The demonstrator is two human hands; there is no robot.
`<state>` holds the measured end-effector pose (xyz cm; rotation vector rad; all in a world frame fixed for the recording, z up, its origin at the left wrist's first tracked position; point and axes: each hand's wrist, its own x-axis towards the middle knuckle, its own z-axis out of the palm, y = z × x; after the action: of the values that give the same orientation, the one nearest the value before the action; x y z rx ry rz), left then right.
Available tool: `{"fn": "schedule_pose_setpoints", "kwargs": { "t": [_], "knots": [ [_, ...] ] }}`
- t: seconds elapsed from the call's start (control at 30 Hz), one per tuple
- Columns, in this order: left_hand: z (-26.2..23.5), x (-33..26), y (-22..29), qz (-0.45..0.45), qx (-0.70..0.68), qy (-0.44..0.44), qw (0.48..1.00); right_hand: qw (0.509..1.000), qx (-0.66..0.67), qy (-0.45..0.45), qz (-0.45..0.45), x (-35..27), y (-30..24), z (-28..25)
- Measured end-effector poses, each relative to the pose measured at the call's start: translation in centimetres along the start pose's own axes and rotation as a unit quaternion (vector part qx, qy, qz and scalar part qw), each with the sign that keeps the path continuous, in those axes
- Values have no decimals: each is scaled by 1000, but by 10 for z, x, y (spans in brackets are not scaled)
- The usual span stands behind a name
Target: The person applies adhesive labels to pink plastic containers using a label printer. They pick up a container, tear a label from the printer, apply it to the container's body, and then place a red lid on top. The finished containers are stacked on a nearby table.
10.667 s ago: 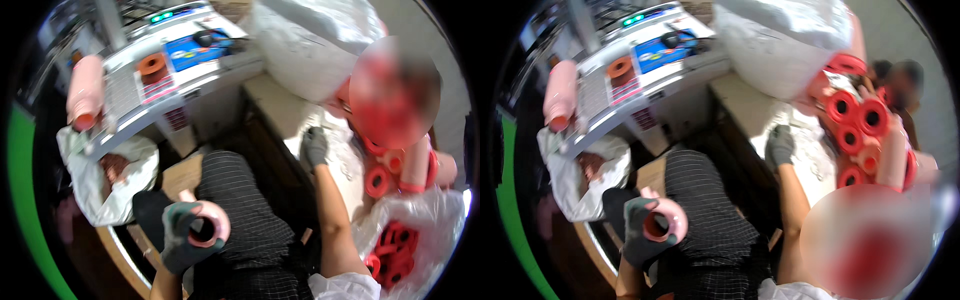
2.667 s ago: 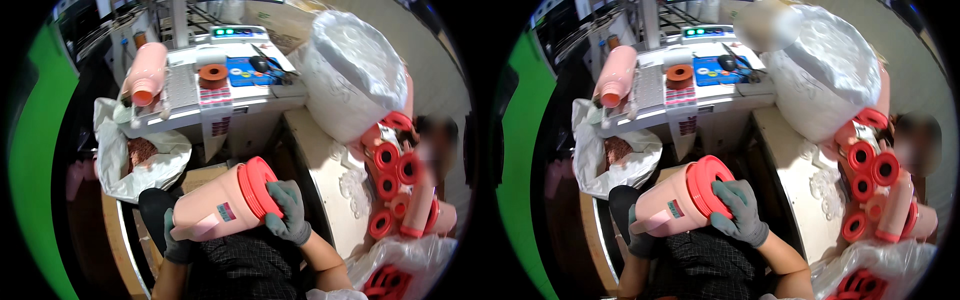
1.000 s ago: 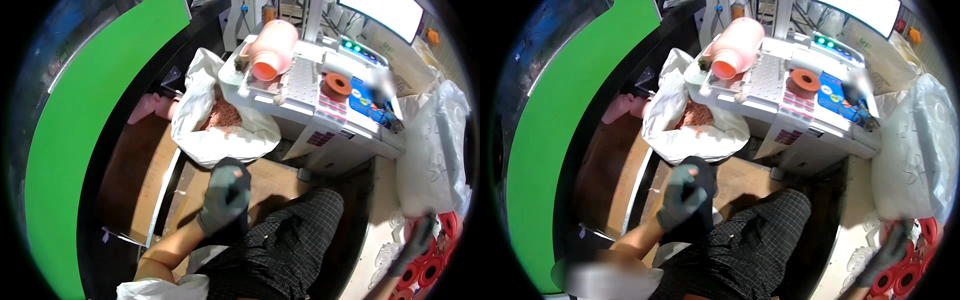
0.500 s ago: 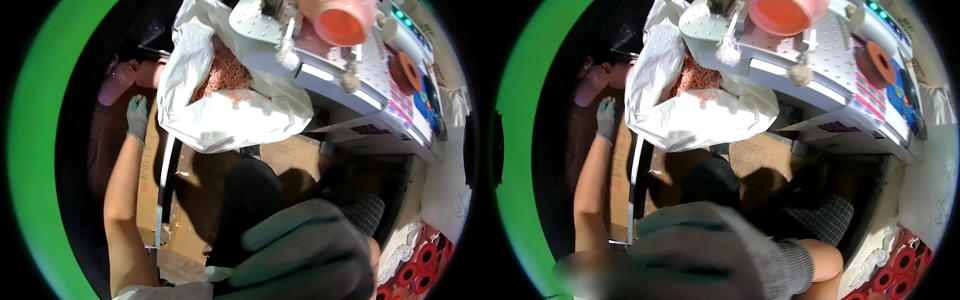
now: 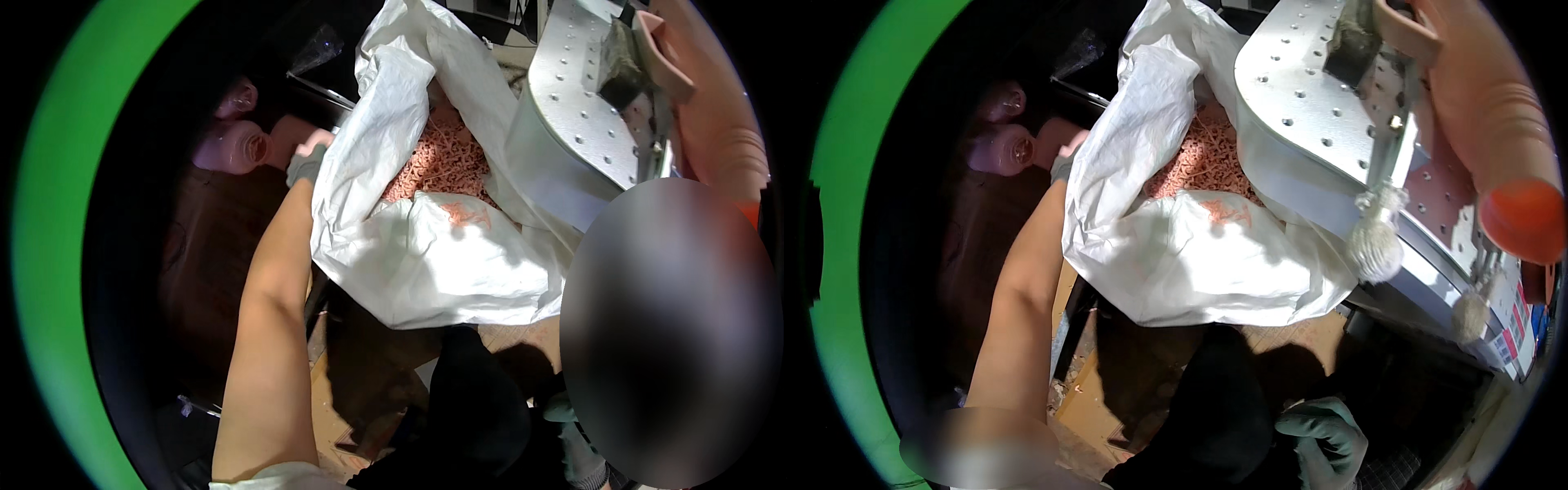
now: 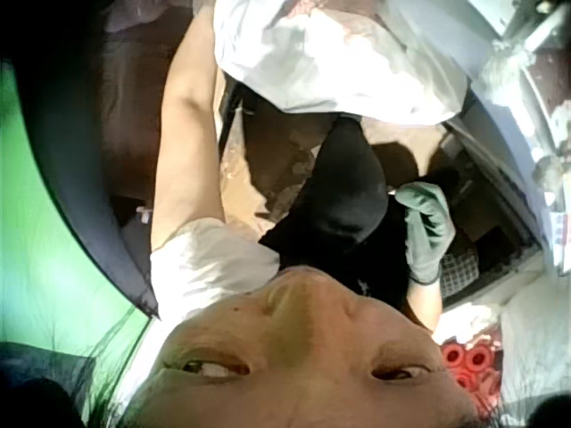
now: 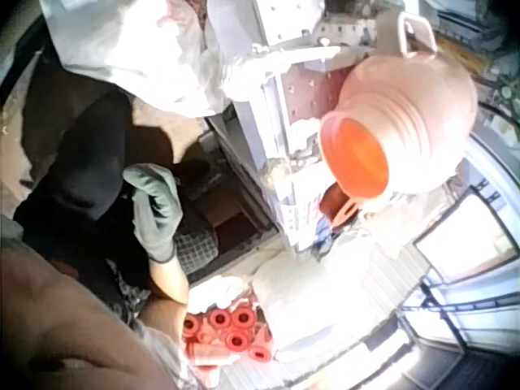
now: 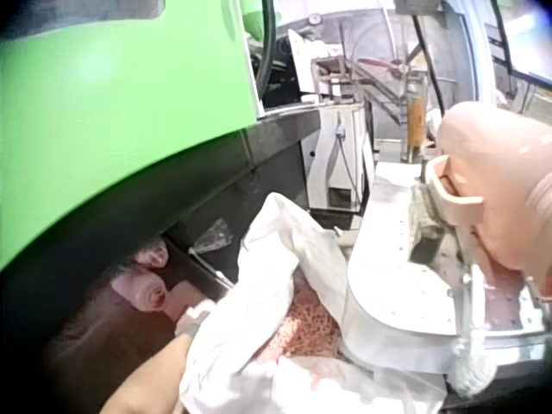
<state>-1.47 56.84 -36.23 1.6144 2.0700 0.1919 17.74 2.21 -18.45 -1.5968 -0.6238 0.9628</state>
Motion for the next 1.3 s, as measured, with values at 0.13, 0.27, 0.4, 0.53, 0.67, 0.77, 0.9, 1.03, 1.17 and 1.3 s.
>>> {"fn": "schedule_pose_setpoints", "kwargs": {
  "t": [0.13,0.27,0.4,0.53,0.67,0.77,0.9,1.03,1.17,1.3],
  "knots": [
    [-24,-14,-155,-16,-291,126,948,983,-77,-124,-112,1,-25,-10],
    [-69,-113,-195,-11,-450,167,877,996,-67,11,-60,-32,-28,-16],
    [-174,-248,-265,179,-282,199,921,993,-45,6,-111,-70,-33,-17],
    [-238,-419,-216,244,-371,0,896,987,149,-59,9,-119,-17,15],
    [-213,-521,-135,293,-345,-319,833,952,302,-36,33,-168,1,50],
    [-149,-542,-90,549,-328,-397,658,801,580,-82,124,-200,-13,17],
    [-90,-586,-73,758,-142,-322,549,748,616,9,246,-268,42,-16],
    [-65,-624,-65,773,-182,-226,564,946,199,92,239,-319,46,-45],
    [-69,-645,-59,767,-127,-253,575,920,-245,218,-214,-312,-12,-57],
    [-74,-655,-56,788,-69,-237,563,864,-486,31,-128,-292,-34,-55]
  ]
}}
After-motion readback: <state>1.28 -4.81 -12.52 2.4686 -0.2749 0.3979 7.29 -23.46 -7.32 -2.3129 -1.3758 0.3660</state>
